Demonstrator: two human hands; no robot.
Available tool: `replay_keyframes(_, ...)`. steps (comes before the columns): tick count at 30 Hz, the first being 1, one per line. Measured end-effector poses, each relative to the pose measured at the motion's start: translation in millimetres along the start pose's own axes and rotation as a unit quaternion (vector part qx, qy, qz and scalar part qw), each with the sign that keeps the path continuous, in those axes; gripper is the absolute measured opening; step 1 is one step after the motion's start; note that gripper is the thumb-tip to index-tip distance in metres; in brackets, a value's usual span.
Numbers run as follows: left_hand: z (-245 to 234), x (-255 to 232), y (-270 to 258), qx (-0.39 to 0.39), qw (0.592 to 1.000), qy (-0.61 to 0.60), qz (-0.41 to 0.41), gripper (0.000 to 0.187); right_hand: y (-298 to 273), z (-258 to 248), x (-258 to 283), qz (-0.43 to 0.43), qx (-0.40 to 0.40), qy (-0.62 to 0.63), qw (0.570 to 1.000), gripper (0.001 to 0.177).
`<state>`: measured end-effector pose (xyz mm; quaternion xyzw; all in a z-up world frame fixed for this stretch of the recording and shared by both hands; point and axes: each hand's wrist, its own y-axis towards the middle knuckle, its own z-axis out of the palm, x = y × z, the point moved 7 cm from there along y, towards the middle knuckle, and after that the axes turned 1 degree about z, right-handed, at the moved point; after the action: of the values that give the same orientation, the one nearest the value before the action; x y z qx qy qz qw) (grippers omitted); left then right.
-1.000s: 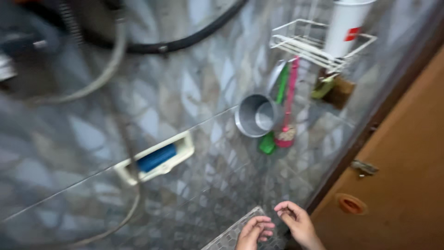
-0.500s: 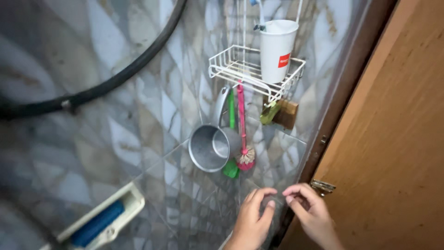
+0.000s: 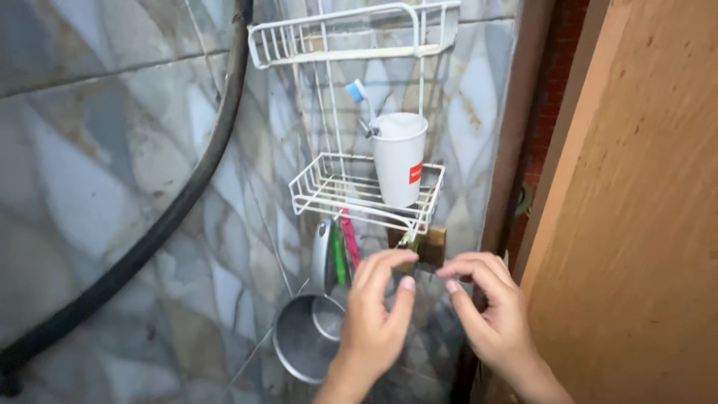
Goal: The person repeatedly picks up toothbrushes, a cup, a metal pot, and scrub brushes from a wall-mounted rack and places them on the toilet tank lid. The person handles each item one at a time and returns to the rack to retrieve the next item.
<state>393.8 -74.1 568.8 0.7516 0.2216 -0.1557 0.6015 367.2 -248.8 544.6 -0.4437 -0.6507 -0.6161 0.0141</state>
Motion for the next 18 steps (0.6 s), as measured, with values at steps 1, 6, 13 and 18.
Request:
replay_keyframes(1, -3.3, 3.7, 7.9, -0.012, 1.000, -0.001, 0.005, 0.025, 7.2, 0.9, 9.9, -0.039, -0.013, -0.032, 0.999, 0.016)
replay_keyframes(6, -29.0, 29.2, 53.1, -0.102, 0.994, 0.019, 0.018, 0.023, 41.9, 17.7, 33.9, -0.097, -0.035, -0.100, 0.990, 0.028)
replay_keyframes(13, -43.6, 61.5, 117.4, -0.168, 0.985, -0.038, 0.002, 0.024, 83.8, 42.5, 43.0, -0.154, -0.039, -0.125, 0.979, 0.046)
replay_keyframes(18, -34.5, 81.1, 141.4, -0.158, 0.987, -0.030, -0.009, 0.031, 100.2, 52.7, 42.5, -0.174, -0.055, -0.149, 0.972, 0.057)
